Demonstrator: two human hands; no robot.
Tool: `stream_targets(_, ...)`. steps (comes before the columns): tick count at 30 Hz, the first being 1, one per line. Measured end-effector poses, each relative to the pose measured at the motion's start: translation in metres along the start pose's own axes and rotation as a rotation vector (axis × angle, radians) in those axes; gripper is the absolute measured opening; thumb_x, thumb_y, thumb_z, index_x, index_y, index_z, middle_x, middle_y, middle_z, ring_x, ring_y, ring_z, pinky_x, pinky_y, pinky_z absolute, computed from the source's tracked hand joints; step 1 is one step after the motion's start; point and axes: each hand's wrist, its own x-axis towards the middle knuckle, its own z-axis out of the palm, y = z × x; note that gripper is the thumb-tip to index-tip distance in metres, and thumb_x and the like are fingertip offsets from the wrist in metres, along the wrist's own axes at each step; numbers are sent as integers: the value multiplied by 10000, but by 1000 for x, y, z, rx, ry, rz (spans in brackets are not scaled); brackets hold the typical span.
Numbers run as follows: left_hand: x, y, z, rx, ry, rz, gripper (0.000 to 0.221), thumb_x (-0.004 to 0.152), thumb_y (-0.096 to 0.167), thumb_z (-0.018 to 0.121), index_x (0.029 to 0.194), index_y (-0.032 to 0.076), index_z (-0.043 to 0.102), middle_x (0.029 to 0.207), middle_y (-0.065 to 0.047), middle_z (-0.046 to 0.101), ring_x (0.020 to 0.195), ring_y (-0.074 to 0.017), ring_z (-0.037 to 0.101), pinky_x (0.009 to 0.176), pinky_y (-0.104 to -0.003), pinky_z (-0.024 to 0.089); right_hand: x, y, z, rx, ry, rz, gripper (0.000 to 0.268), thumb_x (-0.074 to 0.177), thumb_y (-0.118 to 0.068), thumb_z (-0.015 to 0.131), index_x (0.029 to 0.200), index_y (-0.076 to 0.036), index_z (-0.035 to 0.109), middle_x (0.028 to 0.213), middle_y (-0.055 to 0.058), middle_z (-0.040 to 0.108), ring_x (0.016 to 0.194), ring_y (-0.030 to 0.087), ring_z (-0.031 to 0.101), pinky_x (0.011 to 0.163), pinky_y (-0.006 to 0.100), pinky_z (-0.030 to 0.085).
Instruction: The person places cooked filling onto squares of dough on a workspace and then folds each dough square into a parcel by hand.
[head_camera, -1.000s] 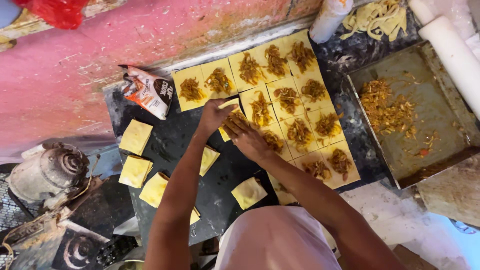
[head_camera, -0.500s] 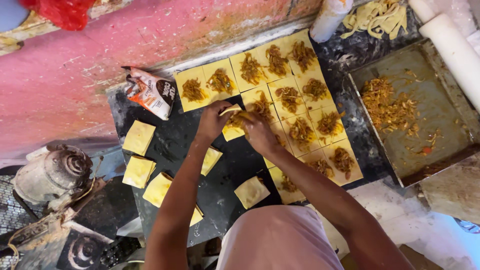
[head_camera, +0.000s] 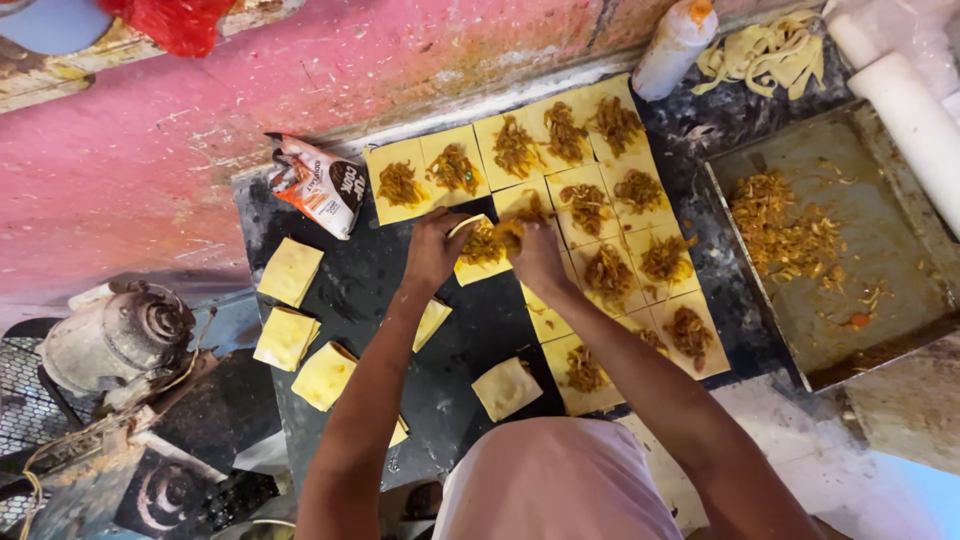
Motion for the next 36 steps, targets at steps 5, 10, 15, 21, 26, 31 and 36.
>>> stream_targets(5,-1,-1,3,31,51,113,149,891,106,777,1013,26,754,888,-162,699,794,-367,668,707,-439,523,8,22,10,-356,-212,-255,210,819,-36,688,1004,55,726,1004,241,711,942,391,703,841,462,578)
stream_targets(10,-20,7,7,146,-54,96,199,856,132,793,1024,41,736,960,-142,707,941,-362,662,818,-466,481,2,15,-1,-427,-278,-175,191,843,-2,654,1011,-3,745,932,212,730,885,341,715,775,447,588)
stream_targets(15,-61,22,8,205,-197,249,456,834,266,797,1208,23,703,1163,-138,644,1123,-325,578,952,-452,432,-6,2,-66,168,-74,288,255,908,-100,691,1146,-158,760,1056,53,755,555,229,609,499,380,497)
stream_targets(21,-88,35,12,478,-101,297,470,885,298,753,1244,2,687,1171,-118,612,1146,-290,560,1068,-479,387,-19,26,-101,345,20,230,201,962,-144,761,1151,-104,815,806,94,709,597,98,509,528,291,409)
stream_targets(26,-89,40,21,578,-82,259,402,951,309,709,1196,-8,682,1176,-138,607,1151,-303,556,1090,-468,386,-33,63,-76,1131,162,531,603,847,-7,700,1396,-196,534,1194,61,672,955,179,681,709,341,582)
stream_targets(31,-89,52,26,518,-20,136,392,902,330,744,1130,15,692,1165,-159,601,1131,-334,543,1036,-490,368,-41,72,-67,1238,149,371,544,941,-29,597,1467,-28,456,1418,160,590,1247,349,630,785,451,461)
stream_targets(36,-85,38,-5,238,172,31,335,853,192,778,1145,55,688,1097,-173,616,1076,-379,584,888,-480,421,-34,33,-68,1379,22,103,524,951,-11,589,1454,97,486,1481,202,556,1330,292,584,1156,505,507)
